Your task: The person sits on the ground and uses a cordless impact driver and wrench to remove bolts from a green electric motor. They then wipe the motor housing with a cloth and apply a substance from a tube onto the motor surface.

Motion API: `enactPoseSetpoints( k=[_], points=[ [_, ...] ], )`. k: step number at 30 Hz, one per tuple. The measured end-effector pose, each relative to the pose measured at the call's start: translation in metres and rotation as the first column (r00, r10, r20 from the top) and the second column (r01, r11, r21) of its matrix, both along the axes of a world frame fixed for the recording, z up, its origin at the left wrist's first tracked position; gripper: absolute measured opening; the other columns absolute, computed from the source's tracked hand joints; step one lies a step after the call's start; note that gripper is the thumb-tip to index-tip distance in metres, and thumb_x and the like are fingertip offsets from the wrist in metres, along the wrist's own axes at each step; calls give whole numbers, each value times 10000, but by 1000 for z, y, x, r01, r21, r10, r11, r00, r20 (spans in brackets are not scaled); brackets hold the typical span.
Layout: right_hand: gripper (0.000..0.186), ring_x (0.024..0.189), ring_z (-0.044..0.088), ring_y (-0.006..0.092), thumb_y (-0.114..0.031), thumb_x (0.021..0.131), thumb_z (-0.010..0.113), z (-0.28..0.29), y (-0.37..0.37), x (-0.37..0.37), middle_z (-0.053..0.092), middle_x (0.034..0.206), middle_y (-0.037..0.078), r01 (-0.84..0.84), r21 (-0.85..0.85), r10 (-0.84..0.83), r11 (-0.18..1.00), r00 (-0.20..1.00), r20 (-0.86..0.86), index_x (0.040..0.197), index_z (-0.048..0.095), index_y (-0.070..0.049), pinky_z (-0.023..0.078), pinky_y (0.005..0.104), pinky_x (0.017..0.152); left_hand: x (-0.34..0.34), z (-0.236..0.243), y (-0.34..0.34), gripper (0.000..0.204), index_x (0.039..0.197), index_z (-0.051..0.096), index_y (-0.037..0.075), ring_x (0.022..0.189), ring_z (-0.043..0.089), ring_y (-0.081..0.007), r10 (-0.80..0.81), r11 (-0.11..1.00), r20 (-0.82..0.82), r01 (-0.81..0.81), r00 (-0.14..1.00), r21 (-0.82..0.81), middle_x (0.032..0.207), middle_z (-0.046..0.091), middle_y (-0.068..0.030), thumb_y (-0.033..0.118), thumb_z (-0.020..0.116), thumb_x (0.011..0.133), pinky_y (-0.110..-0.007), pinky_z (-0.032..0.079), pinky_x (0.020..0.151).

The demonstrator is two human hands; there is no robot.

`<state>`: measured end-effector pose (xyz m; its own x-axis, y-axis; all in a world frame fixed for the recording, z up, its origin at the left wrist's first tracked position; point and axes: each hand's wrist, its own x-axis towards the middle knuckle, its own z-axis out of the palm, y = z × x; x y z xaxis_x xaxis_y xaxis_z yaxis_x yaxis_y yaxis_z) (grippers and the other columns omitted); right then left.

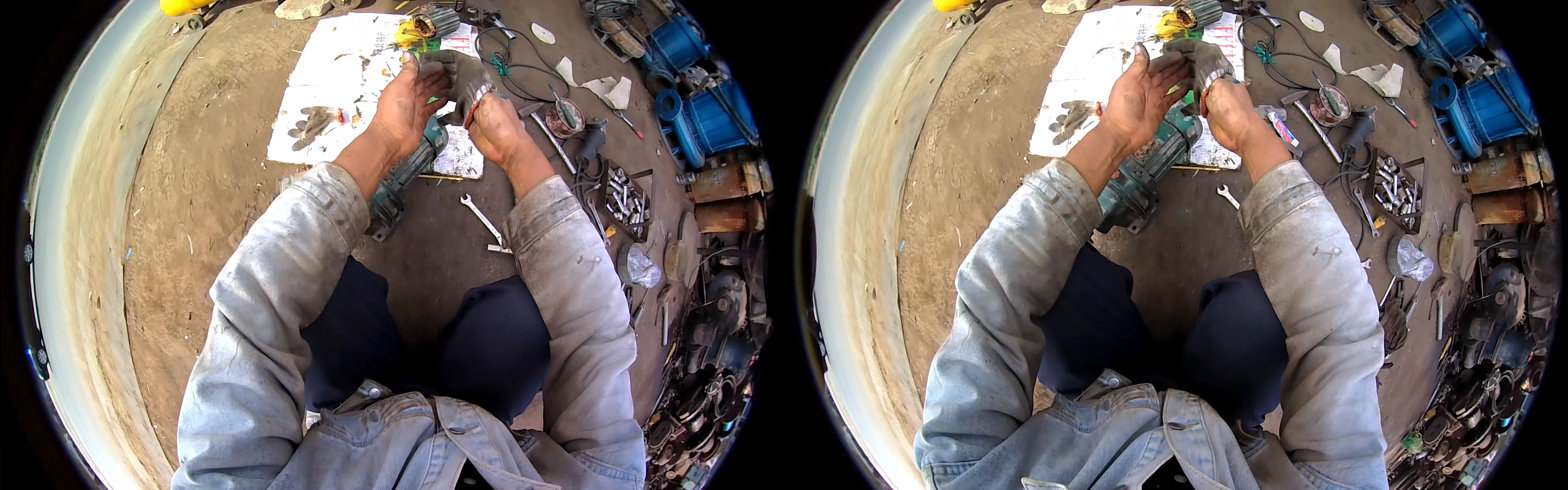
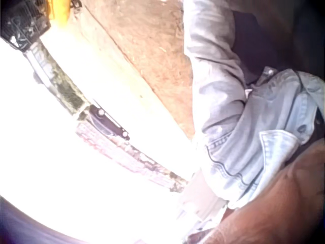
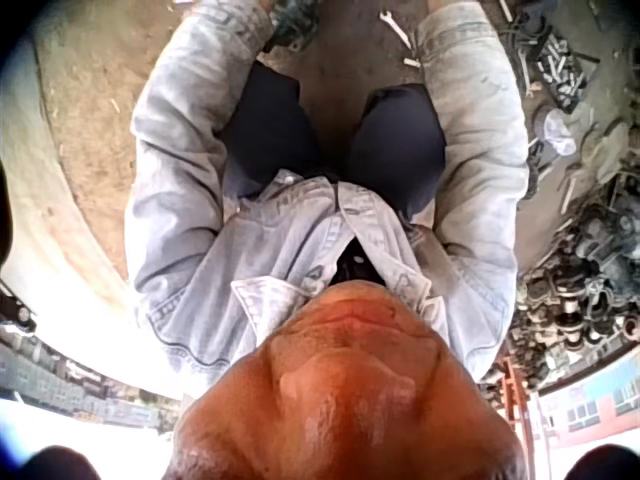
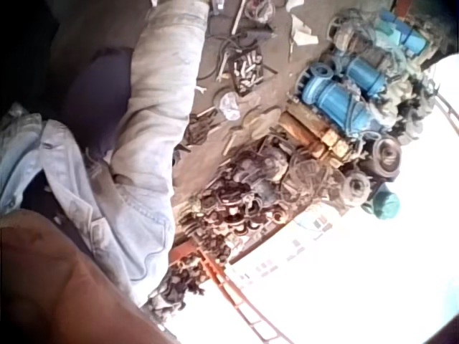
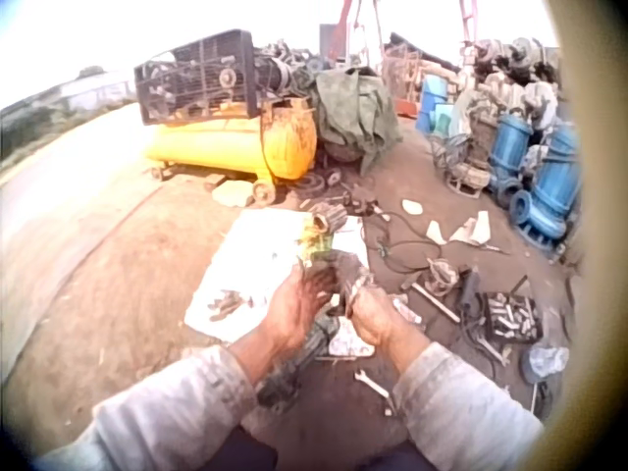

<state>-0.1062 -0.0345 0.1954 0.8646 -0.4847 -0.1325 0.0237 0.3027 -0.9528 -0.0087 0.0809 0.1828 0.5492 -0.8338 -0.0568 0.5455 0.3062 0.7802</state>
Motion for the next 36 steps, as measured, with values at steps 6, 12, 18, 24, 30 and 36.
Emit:
enactPoseSetpoints(
  k=[6,12,18,24,30,36],
  points=[
    [278,810,603,199,-92,910,462,0,12,12,636,954,127,195,-305,-249,932,957,-149,1125,586,32,487,324,698,-19,10,4,760,1546,352,55,1398,419,-264,-232,965,-49,223,972,-141,1548,445,-100,634,283,1058,-436,285,1190],
    [319,853,662,211,-134,936,423,28,28,10,680,978,115,292,-256,-326,921,940,-101,1089,668,2,532,379,703,-29,21,9,662,1496,432,95,1369,442,-237,-244,964,40,247,969,-99,1507,488,-91,592,349,1067,-426,312,1174],
    [368,963,694,255,-92,954,369,21,-6,4,705,1086,132,311,-19,-311,950,950,21,1150,666,1,542,393,903,-36,24,7,769,1539,388,19,1430,403,-247,-318,941,43,321,947,-103,1553,448,-140,618,308,1063,-429,268,1212],
    [236,933,603,258,-75,924,450,41,2,-5,591,1039,143,452,-23,-452,892,890,-61,1047,592,67,490,416,850,-43,20,8,807,1466,482,-38,1462,398,-286,-284,958,141,287,948,-3,1506,503,-198,621,241,1069,-420,242,1235],
    [216,872,540,212,-83,897,498,22,-11,1,571,970,126,465,-199,-489,862,868,-87,992,611,75,440,387,783,-32,20,9,825,1499,466,12,1462,392,-289,-310,950,282,305,908,60,1518,499,-183,640,156,1062,-470,175,1247],
    [310,842,630,270,-123,908,471,-11,-19,27,635,972,195,357,-96,-364,929,930,-61,1022,615,127,502,416,794,-31,19,12,769,1515,432,45,1467,341,-294,-311,940,215,333,926,-73,1498,503,-168,637,244,1061,-483,143,1250]
  ],
)
